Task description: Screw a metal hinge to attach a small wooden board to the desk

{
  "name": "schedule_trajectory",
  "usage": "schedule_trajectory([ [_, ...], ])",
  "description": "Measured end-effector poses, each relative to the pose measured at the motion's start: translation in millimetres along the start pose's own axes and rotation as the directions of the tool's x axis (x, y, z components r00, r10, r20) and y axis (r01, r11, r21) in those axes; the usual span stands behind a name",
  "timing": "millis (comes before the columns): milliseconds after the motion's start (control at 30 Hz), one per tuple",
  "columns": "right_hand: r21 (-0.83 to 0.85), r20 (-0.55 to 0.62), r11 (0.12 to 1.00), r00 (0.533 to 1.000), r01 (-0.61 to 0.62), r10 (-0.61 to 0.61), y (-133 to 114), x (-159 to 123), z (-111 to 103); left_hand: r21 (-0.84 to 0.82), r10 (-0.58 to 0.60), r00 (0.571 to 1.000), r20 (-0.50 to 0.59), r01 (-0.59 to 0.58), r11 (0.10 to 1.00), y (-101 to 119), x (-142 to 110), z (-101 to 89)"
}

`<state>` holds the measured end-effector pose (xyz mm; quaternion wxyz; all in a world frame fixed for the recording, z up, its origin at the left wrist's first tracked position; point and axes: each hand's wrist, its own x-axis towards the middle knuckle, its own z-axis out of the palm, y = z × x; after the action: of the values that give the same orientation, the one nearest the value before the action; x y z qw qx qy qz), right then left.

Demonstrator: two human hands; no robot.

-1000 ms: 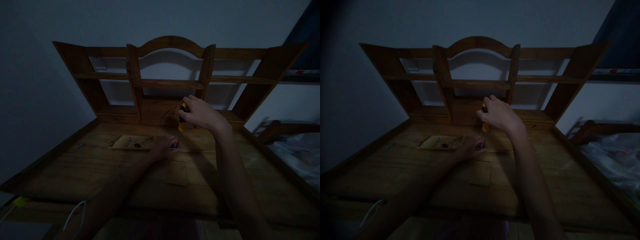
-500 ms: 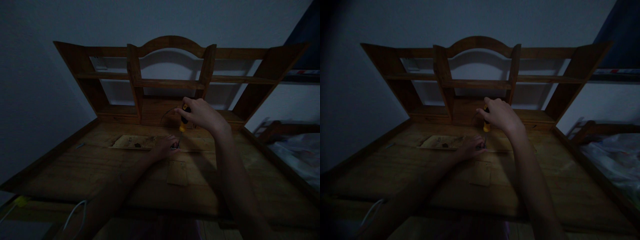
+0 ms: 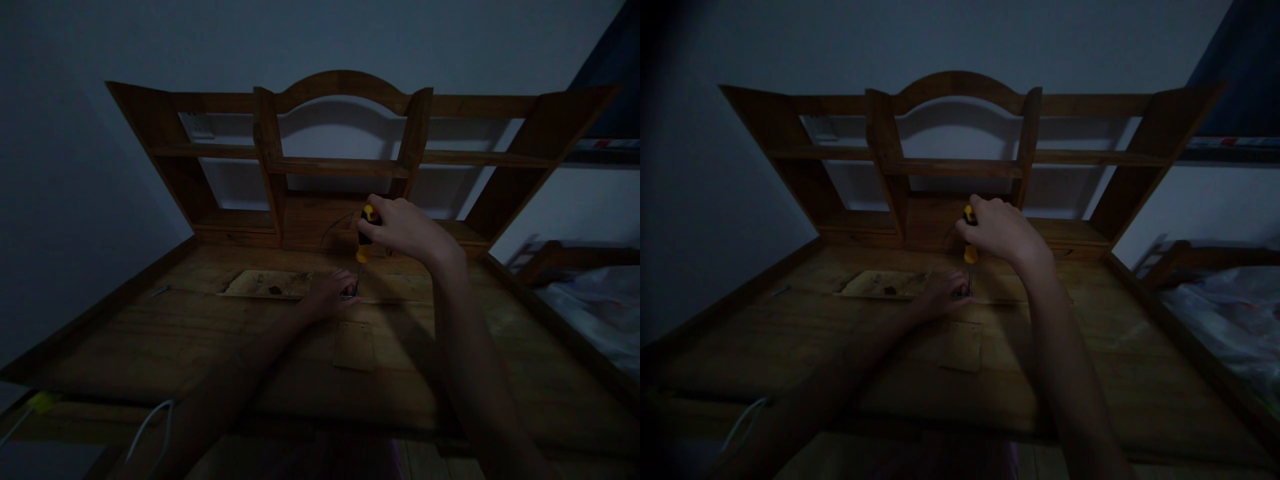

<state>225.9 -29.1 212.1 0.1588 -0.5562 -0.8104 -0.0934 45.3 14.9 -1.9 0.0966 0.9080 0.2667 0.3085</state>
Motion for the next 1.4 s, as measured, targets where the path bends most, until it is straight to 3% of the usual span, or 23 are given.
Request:
schedule_trajectory([
  [233,0.026,-0.021,0.999,0.999,-0.025,0.026,1.9,0.2,0.4,-0.037,-0.015,1.0,0.023,0.015,0.999,2.4,0.0,-1.8],
  [433,0.172,-0.021,0.982,0.997,0.074,-0.071,1.2,0.4,1.3,-0.02,-0.015,1.0,0.015,0.015,1.0,6.3,0.5,-5.4],
  [900,-0.031,-0.081,0.998,0.995,0.049,-0.051,2.3,0.6,3.5,-0.014,0.003,1.0,0.003,-0.003,1.0,1.4,-0.1,-1.5],
  [1067,0.03,-0.025,0.999,1.0,0.011,-0.01,-2.1,-2.7,0.0,-0.009,-0.01,1.0,0.013,0.01,1.0,2.5,0.7,-1.8],
  [1400,0.166,-0.072,0.974,0.987,0.153,-0.143,5.3,4.2,8.7,-0.013,-0.006,1.0,0.015,0.006,1.0,4.8,0.3,-3.9],
])
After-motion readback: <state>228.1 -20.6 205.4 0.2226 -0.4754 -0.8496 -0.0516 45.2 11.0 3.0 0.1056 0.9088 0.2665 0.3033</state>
